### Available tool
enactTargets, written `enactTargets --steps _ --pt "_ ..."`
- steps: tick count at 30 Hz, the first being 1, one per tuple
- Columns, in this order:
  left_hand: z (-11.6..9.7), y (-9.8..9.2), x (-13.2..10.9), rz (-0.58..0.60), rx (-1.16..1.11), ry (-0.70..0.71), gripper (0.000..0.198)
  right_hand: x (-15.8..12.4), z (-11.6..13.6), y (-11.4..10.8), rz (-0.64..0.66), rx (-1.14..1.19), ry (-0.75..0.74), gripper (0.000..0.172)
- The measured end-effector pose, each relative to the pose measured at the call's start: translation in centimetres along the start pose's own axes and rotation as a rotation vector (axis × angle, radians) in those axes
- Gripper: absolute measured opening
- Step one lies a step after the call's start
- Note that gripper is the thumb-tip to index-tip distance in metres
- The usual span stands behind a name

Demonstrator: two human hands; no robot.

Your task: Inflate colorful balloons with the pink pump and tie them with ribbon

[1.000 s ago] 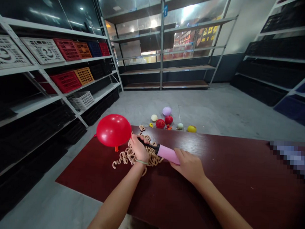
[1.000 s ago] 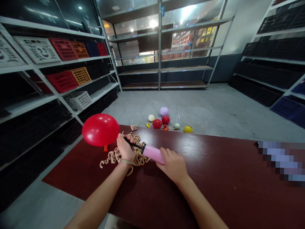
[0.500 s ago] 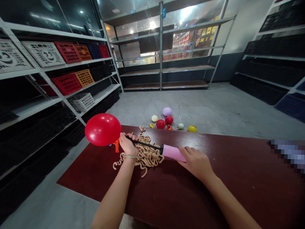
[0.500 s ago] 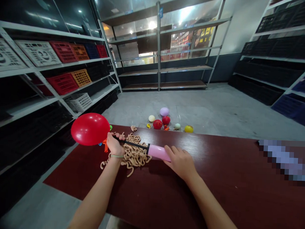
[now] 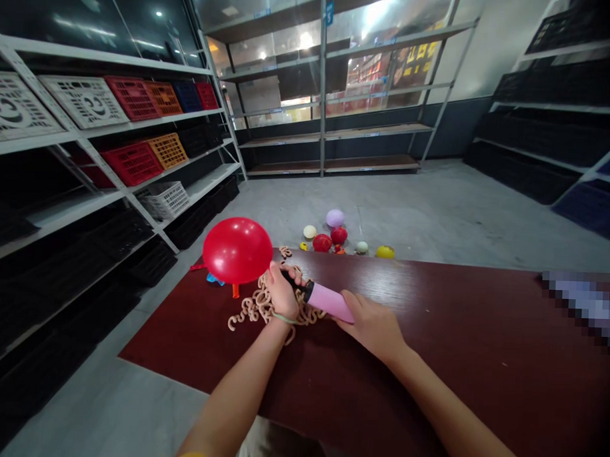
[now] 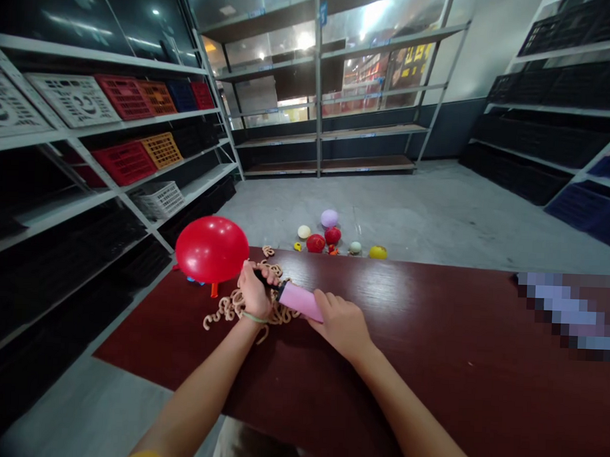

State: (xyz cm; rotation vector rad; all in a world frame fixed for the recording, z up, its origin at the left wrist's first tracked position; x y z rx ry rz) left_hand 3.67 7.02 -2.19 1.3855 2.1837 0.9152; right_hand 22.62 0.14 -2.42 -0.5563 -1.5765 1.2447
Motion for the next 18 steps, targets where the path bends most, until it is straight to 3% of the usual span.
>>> enactTargets --steps 6,11,14,18 --pt "-2.8 -2.1 3.2 -0.071 -0.053 0.059 0.022 -0.3 -3.5 -0.9 -0.070 -0.161 -0.056 0.041" --pt "-2.8 -4.0 3.3 -0.224 -0.066 0.068 0.021 -0.4 -3.9 -0.5 -0.053 -0.196 -0.054 0.040" --pt "-1.5 -3.2 1.9 -0.203 -0.053 0.060 0.024 -0.4 -2.4 -0.2 -0.014 -0.139 -0.026 0.038" --pt "0.4 -0.9 0.0 -0.074 -0.014 0.006 0.026 -0.3 -0.2 -0.2 0.019 -0.011 0.040 0.039"
Point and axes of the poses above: each hand's wrist, its own x-axis towards the middle knuckle, its own y-axis out of the palm, z = x × y, the point moved 9 cm from there along x, towards the middle knuckle, and after that the axes turned 1 degree about -x, right-handed, at the moved point
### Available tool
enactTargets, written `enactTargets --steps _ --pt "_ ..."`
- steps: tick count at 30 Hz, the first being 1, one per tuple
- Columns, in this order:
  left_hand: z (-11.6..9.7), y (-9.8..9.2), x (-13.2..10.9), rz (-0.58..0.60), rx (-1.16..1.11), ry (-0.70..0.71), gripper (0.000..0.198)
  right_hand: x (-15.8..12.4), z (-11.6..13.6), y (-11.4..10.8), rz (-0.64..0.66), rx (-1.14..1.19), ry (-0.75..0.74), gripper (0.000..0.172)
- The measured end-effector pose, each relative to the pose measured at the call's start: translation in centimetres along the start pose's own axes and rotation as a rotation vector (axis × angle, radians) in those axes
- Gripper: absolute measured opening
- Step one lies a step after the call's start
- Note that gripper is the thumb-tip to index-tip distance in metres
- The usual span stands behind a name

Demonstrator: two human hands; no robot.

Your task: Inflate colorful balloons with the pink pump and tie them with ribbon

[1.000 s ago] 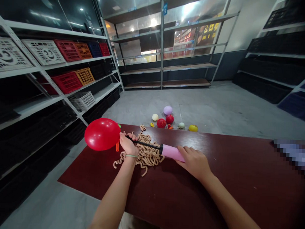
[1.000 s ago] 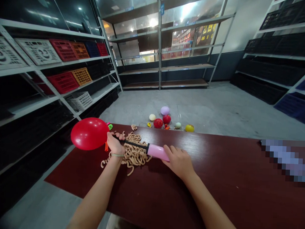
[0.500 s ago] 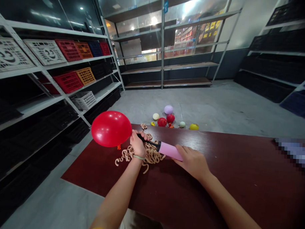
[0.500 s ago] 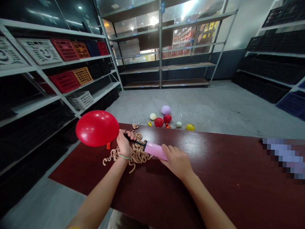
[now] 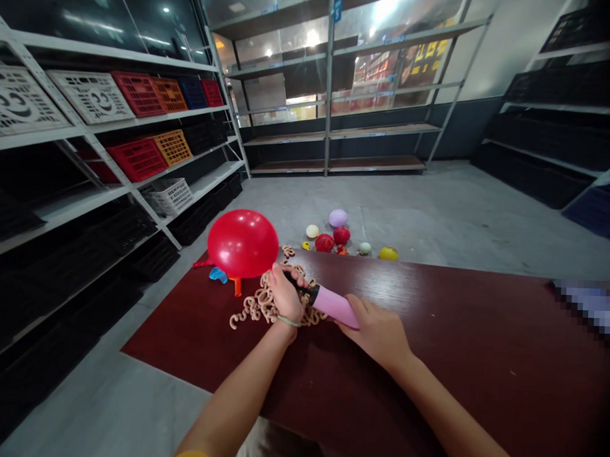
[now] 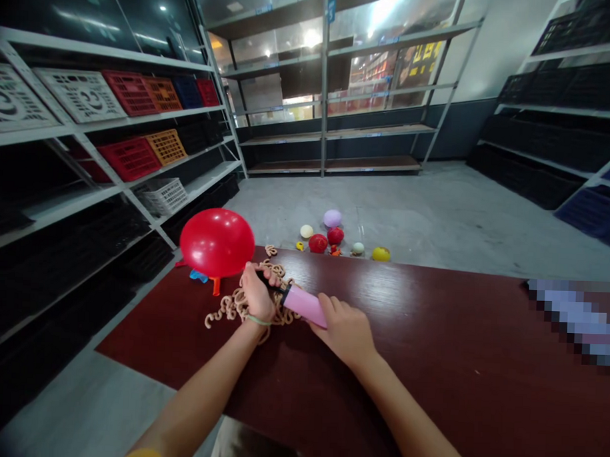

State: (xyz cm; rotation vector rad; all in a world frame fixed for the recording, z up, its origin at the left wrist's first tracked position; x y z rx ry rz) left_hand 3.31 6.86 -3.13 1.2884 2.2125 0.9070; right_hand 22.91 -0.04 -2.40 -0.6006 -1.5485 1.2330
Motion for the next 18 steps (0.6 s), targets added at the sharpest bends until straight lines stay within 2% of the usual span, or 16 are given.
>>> enactTargets --steps 3,6,14,18 --pt "0.5 0.9 -0.5 0.069 0.018 -0.021 0.025 0.2 0.6 0.1 0.015 0.072 0.040 0.039" --pt "-0.1 0.9 0.0 0.074 0.031 -0.013 0.025 0.4 0.5 0.3 0.041 0.107 0.041 0.037" --pt "-3.4 -1.2 2.5 -0.063 -0.025 0.072 0.022 0.3 -2.2 0.1 0.020 -0.002 -0.033 0.042" --pt "-3.9 -2.3 3.3 -0.115 -0.009 0.066 0.026 0.3 -2.5 0.0 0.001 -0.044 -0.050 0.043"
Point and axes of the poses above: each hand's wrist, its own x-axis towards the middle knuckle, its own y-axis out of the palm, z = x × y, the point moved 9 cm from there along x, towards the middle knuckle, and after that the axes turned 1 degree about -x, right-handed, at the moved point
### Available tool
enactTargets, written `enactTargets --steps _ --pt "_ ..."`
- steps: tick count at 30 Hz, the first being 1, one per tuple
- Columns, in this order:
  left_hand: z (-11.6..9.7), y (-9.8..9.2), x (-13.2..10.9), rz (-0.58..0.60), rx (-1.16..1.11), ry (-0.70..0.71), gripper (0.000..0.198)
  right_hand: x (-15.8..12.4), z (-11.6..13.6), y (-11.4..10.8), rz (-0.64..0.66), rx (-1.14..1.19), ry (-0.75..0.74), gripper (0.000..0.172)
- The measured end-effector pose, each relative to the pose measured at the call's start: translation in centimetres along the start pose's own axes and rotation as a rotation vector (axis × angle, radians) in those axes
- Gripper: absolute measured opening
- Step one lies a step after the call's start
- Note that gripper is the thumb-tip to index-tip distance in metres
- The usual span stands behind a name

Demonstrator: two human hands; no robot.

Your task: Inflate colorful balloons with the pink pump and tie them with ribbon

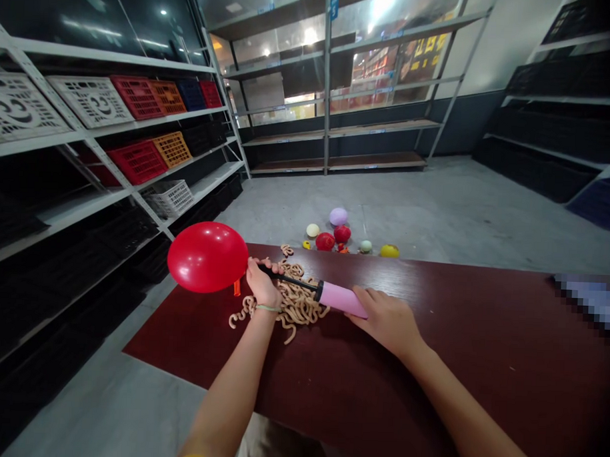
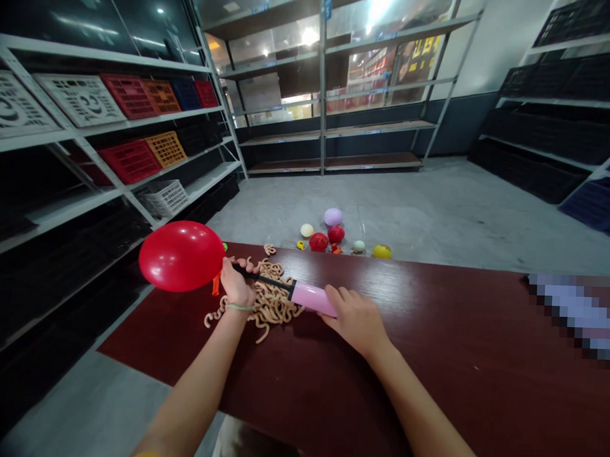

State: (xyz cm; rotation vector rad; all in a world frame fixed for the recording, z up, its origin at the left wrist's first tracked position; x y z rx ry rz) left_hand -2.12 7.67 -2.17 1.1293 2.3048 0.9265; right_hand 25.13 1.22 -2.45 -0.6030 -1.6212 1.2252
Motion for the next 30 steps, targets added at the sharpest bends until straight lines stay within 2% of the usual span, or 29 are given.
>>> enactTargets --steps 6,13,16,19,26,30 --pt "1.1 -0.3 -0.6 -0.023 -0.004 -0.002 0.023 -0.3 0.9 -0.4 -0.013 -0.066 0.018 0.040" --pt "4.1 2.1 -4.2 0.165 0.040 -0.072 0.026 -0.1 1.8 -0.3 0.016 -0.026 0.078 0.040" --pt "5.0 2.6 -4.8 0.232 0.006 -0.111 0.028 0.0 1.9 -0.3 0.023 0.004 0.091 0.041" --pt "5.0 2.5 -4.4 0.238 0.010 -0.103 0.028 -0.1 2.0 -0.4 0.013 0.023 0.078 0.042" --pt "3.4 1.9 -3.1 0.153 -0.018 -0.023 0.025 0.0 2.2 -0.6 -0.047 0.061 0.072 0.039" --pt "2.6 1.7 -2.8 0.110 -0.045 -0.025 0.026 0.3 2.8 -0.5 -0.022 0.091 0.090 0.038"
Point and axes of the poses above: each hand's wrist, its own x-axis towards the middle knuckle, its own y-axis out of the palm, z = x × y, the point moved 9 cm from there along x, towards the middle knuckle, and after that the axes turned 1 degree about -x, right-handed, at the moved point
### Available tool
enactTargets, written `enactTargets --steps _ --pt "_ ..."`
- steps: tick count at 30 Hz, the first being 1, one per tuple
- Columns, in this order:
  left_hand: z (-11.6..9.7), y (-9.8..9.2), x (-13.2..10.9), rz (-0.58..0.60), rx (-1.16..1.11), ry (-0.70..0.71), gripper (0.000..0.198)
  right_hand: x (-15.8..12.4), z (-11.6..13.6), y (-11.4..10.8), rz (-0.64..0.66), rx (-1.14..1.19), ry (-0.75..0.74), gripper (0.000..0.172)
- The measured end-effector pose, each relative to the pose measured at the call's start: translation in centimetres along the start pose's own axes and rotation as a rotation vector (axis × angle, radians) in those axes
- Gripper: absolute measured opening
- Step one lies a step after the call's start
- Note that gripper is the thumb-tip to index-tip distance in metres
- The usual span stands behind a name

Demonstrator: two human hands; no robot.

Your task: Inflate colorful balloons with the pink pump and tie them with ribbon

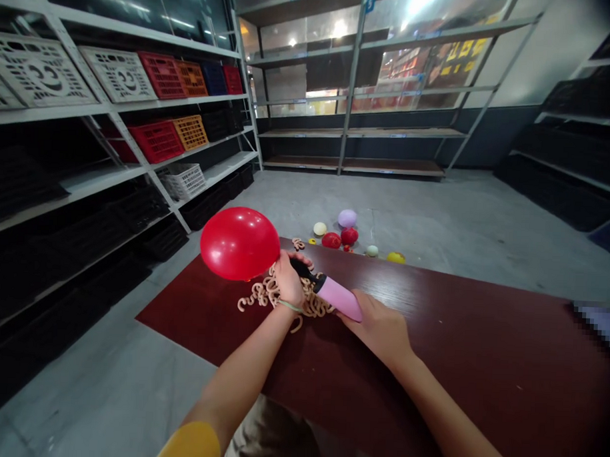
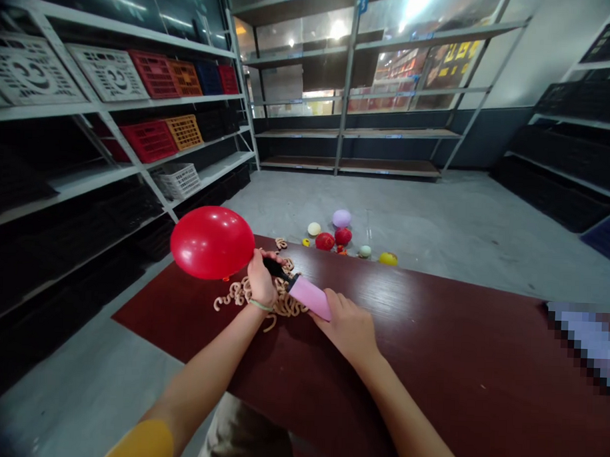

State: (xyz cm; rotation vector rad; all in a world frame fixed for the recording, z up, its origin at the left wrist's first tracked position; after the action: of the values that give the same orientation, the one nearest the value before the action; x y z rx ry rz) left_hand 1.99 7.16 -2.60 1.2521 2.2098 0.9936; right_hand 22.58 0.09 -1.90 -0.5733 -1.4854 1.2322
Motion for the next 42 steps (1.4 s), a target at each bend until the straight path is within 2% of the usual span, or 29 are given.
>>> enactTargets --steps 8,19,27,38,42 --pt "-0.4 -0.4 0.6 -0.031 -0.034 -0.001 0.025 0.1 0.3 0.3 -0.003 0.028 0.008 0.037" --pt "-0.9 -0.4 0.4 -0.063 -0.048 -0.016 0.027 0.1 0.9 0.3 0.089 0.024 0.034 0.030" --pt "-1.0 -0.4 0.8 -0.016 -0.056 -0.009 0.022 0.1 0.5 0.6 0.117 0.040 0.058 0.032" --pt "-1.5 -0.2 1.1 -0.008 -0.044 0.006 0.031 -0.1 0.5 0.5 0.093 0.034 0.051 0.035" --pt "-0.9 -0.4 1.2 0.018 -0.026 0.008 0.029 -0.1 0.3 0.5 0.110 0.036 0.065 0.034"
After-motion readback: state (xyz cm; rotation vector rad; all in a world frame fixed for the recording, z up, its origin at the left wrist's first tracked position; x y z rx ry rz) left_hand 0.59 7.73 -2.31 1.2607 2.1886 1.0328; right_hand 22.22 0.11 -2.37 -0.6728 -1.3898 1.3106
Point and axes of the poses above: each hand's wrist, its own x-axis towards the middle knuckle, its own y-axis out of the palm, z = x × y, the point moved 9 cm from there along x, towards the middle knuckle, and after that the axes turned 1 degree about -x, right-handed, at the moved point
